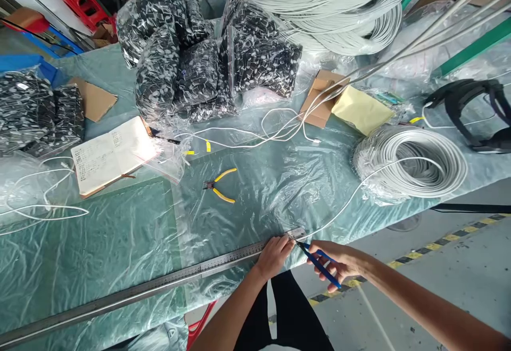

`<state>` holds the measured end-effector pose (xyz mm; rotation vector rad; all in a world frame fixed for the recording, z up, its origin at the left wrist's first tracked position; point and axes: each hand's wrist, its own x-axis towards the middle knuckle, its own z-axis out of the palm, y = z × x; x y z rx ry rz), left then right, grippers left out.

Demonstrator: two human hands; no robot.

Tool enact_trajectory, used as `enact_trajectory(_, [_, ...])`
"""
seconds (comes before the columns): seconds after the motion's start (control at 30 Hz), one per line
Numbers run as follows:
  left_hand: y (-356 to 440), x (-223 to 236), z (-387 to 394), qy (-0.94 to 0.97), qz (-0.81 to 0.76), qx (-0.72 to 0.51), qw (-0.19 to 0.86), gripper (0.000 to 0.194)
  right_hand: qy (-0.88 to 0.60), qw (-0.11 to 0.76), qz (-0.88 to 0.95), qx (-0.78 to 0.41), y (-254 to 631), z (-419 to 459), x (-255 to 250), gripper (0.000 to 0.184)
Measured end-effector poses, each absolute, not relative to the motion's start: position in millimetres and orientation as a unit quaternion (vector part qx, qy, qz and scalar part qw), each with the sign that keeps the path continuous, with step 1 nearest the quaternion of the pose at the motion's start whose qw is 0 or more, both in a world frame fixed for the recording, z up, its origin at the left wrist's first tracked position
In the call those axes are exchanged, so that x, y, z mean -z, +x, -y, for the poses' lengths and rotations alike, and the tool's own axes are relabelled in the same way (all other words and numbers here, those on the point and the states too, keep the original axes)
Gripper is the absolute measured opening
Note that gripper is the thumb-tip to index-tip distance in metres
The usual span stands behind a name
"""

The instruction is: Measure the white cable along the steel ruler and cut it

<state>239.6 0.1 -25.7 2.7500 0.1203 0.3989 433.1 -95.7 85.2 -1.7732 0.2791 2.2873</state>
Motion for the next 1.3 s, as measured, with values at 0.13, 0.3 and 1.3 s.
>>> enact_trajectory(0.13, [237.5,24.8,0.3,0.972,-0.041,-0.136,0.188,0.025,-0.607,0.085,-0.093,-0.784,434.5,82.5,-91.5,0.035])
enact_trajectory(0.3, [236.0,24.0,-0.4,0.971,-0.038,-0.133,0.195,0.021,-0.622,0.053,-0.08,-0.777,427.9,70.4,-96.7,0.032])
enact_trajectory(1.3, [234.1,13.2,-0.3,0.943,-0.085,-0.097,0.308,0.027,-0.685,0.111,0.013,-0.72,402.4,100.1,-94.6,0.043])
